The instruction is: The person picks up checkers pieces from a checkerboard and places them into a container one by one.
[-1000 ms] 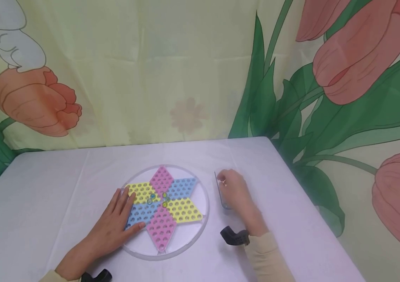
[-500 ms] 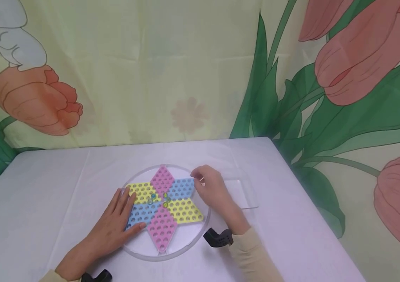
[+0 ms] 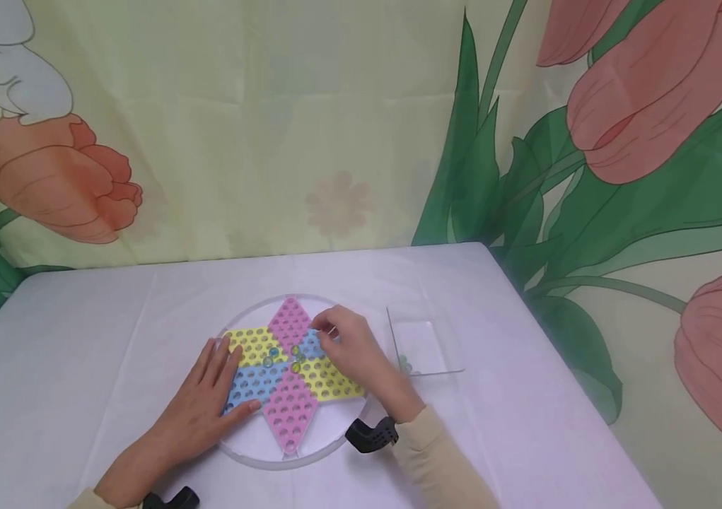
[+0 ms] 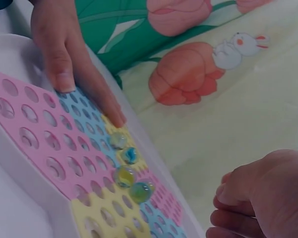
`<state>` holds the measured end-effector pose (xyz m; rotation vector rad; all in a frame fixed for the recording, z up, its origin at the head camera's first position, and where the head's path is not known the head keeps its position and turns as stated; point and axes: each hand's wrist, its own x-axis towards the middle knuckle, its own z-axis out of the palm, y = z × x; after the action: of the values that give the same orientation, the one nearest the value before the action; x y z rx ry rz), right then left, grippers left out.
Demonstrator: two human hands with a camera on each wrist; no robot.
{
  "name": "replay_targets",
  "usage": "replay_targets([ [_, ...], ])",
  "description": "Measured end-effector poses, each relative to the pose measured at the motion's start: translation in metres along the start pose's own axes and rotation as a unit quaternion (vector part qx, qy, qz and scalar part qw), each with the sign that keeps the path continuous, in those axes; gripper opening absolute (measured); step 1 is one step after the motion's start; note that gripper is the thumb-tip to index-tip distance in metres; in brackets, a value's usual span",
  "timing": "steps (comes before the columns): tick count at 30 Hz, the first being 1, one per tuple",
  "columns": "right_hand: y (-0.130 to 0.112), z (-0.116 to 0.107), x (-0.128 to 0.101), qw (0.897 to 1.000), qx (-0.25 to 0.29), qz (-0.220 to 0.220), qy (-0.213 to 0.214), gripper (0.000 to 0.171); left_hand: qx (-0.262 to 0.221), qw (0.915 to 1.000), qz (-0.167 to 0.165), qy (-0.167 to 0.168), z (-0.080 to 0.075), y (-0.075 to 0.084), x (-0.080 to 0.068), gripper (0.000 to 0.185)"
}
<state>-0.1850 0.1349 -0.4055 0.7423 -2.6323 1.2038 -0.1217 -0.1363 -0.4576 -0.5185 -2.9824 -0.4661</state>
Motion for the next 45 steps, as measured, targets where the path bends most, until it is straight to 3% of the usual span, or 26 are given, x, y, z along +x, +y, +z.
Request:
replay_targets([
  [14,0.002,0.022,-0.002,0.998,-0.011,0.028,-0.051,0.016,0.007,1.0,-0.001,-0.001,0.002,-0.001,0.001,0.096],
  [22,0.003,0.028,-0.003,0.997,-0.006,0.007,-0.072,0.012,0.007,1.0,0.002,0.002,0.003,-0.001,0.001,0.096],
  [37,0.003,0.034,-0.004,0.997,-0.019,-0.017,-0.072,0.01,0.006,0.9999,0.005,0.008,0.0,0.002,0.002,0.094],
  [45,0.004,0.037,-0.004,0.996,-0.042,-0.001,-0.077,0.012,0.007,1.0,0.003,0.005,0.001,0.001,0.002,0.095],
])
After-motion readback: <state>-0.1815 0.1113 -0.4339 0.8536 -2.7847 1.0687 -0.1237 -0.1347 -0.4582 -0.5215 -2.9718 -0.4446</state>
